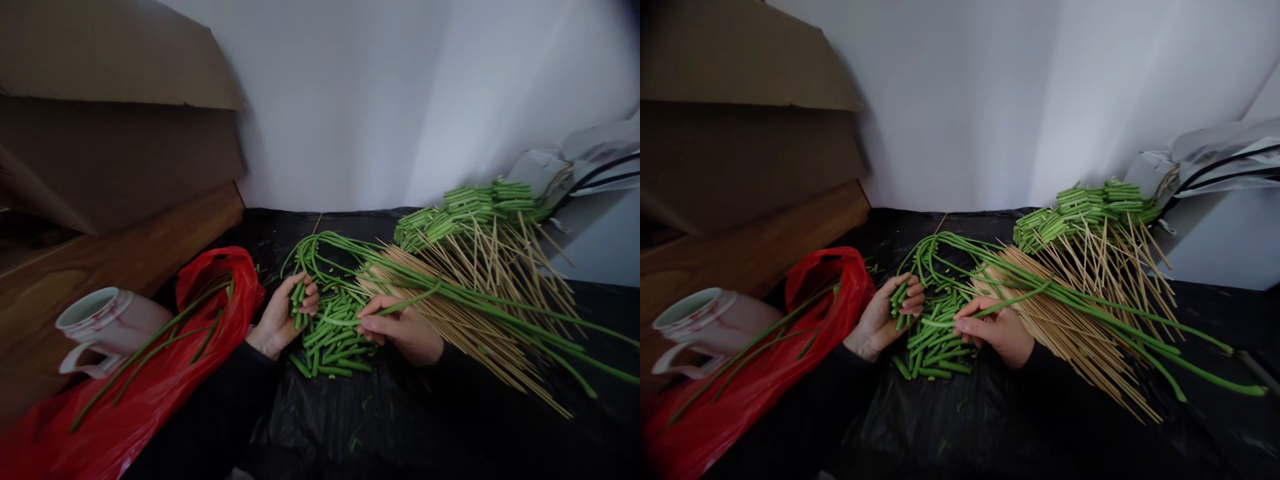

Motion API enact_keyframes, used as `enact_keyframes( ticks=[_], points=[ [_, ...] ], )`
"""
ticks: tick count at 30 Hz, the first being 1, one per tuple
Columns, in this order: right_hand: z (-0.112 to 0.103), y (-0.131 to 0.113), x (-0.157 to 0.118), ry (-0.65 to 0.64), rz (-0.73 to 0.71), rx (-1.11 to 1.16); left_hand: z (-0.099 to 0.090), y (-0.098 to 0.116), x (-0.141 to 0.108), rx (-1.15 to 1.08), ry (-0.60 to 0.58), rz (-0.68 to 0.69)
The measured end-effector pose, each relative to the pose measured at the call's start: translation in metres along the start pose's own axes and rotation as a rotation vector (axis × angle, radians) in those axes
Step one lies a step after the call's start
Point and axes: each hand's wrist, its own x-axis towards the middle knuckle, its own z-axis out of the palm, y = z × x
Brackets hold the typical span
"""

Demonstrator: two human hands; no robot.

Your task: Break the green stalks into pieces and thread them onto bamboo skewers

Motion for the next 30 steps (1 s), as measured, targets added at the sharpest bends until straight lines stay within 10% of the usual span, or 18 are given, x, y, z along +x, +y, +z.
enact_keyframes(
  ticks=[20,30],
  points=[
    [0.0,-0.002,-0.003,-0.131,0.067,-0.009,0.015,-0.021,-0.019,0.996,-0.347,-0.177],
    [-0.012,-0.015,0.005,0.188,0.05,0.261,0.01,-0.023,-0.015,0.845,-0.131,-0.034]
  ],
)
